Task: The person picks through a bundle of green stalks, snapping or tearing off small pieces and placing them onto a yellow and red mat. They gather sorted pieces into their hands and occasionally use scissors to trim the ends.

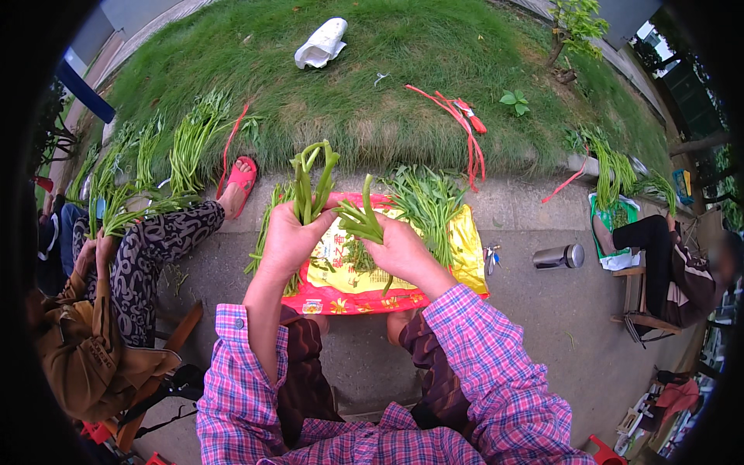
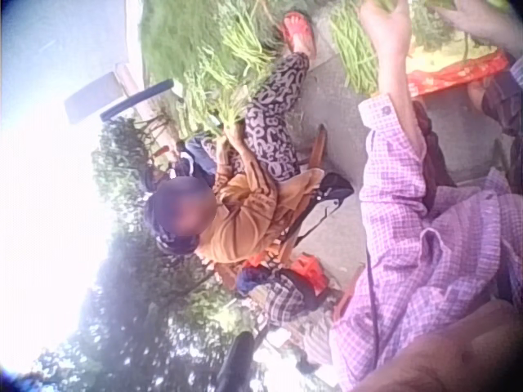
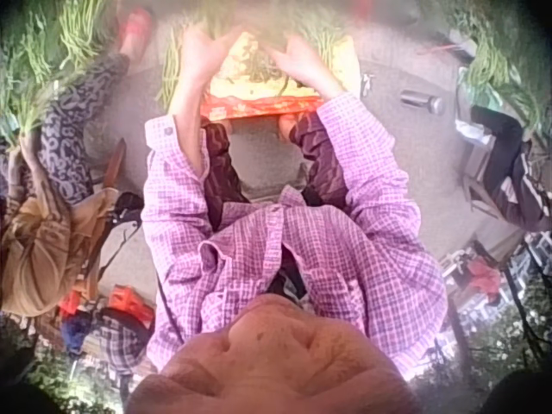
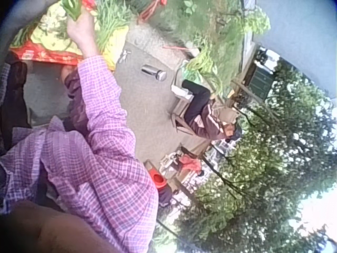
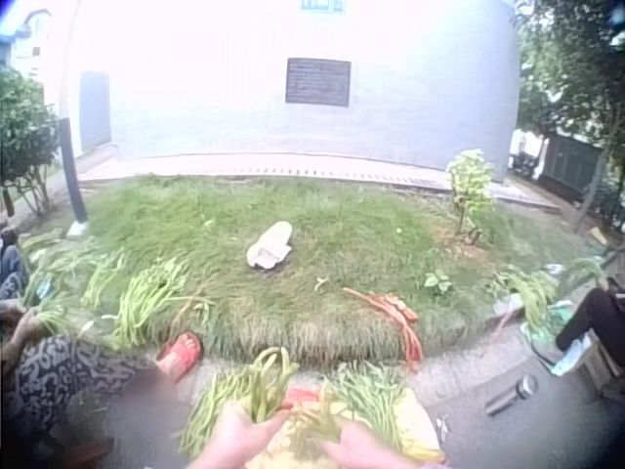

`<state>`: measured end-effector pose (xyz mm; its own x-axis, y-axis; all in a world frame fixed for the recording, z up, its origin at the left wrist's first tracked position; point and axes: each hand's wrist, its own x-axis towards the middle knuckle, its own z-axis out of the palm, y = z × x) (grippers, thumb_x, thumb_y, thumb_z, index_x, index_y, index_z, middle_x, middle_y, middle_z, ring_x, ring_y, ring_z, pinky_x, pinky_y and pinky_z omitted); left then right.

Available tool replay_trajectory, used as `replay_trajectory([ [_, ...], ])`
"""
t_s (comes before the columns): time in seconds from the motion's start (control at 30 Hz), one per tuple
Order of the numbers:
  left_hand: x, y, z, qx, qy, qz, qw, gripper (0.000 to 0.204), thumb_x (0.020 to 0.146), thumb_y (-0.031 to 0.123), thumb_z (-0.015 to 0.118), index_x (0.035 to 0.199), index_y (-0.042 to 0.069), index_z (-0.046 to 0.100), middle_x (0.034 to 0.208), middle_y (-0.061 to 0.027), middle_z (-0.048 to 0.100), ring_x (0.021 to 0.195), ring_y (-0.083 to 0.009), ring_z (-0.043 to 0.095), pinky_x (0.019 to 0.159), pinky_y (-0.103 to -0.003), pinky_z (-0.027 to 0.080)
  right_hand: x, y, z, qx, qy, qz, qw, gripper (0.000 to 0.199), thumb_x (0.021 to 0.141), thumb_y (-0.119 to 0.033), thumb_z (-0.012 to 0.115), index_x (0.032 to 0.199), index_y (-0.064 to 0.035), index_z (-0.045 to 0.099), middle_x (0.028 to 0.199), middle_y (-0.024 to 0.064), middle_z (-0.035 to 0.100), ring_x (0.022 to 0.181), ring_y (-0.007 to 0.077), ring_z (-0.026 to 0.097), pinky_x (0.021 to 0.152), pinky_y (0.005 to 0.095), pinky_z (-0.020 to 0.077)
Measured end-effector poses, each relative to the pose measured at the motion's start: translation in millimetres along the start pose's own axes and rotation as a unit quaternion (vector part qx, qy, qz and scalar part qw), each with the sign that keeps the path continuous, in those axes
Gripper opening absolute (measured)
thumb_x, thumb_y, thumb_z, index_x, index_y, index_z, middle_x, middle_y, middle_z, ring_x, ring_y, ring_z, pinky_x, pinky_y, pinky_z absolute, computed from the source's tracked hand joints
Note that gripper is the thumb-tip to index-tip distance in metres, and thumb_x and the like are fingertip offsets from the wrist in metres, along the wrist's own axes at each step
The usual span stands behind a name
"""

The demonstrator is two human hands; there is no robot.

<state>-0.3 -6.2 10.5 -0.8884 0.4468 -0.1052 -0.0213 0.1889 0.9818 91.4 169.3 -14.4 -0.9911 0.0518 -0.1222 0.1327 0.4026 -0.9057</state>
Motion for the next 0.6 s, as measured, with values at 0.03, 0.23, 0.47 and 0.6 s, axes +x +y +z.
replay_trajectory([
  [0.03, 0, -2, -2, 0.023, 0.0, -0.008, 1.0, 0.017, 0.087, 0.005, 0.069, 0.103, -0.001, 0.07, 0.086, 0.0004, 0.069, 0.075, -0.0063, 0.06, 0.067, -0.025, 0.05, 0, 0, -1, -0.022, -0.003, 0.005, 1.0, 0.032, 0.09, -0.016, 0.06, 0.12, -0.0057, 0.059, 0.101, 0.019, 0.069, 0.094, 0.0337, 0.066, 0.082, 0.0405, 0.0504],
  [0.23, -4, 6, -2, 0.158, 0.01, -0.024, 0.987, 0.018, 0.083, 0.01, 0.071, 0.098, 0.001, 0.071, 0.069, -0.0001, 0.065, 0.062, -0.0044, 0.053, 0.056, -0.027, 0.044, -1, 1, -4, -0.093, -0.01, 0.023, 0.995, 0.032, 0.088, -0.019, 0.059, 0.117, -0.0055, 0.059, 0.1, 0.0224, 0.067, 0.095, 0.0399, 0.064, 0.081, 0.0445, 0.0503],
  [0.47, -3, -6, 0, 0.212, 0.008, 0.005, 0.977, 0.016, 0.081, 0.01, 0.071, 0.094, 0.002, 0.072, 0.068, -0.0038, 0.066, 0.061, -0.0063, 0.056, 0.057, -0.029, 0.046, -2, 2, -5, -0.104, -0.013, 0.037, 0.994, 0.032, 0.088, -0.02, 0.06, 0.116, -0.0048, 0.06, 0.099, 0.0226, 0.067, 0.095, 0.0404, 0.064, 0.081, 0.0454, 0.0501],
  [0.6, -4, -5, 1, 0.206, 0.013, 0.0, 0.978, 0.015, 0.08, 0.008, 0.069, 0.093, 0.001, 0.071, 0.07, -0.0052, 0.068, 0.062, -0.007, 0.058, 0.057, -0.029, 0.047, -3, 2, -5, -0.107, -0.013, 0.039, 0.993, 0.031, 0.088, -0.022, 0.06, 0.114, -0.0052, 0.06, 0.098, 0.0226, 0.067, 0.094, 0.0411, 0.063, 0.081, 0.046, 0.05],
])
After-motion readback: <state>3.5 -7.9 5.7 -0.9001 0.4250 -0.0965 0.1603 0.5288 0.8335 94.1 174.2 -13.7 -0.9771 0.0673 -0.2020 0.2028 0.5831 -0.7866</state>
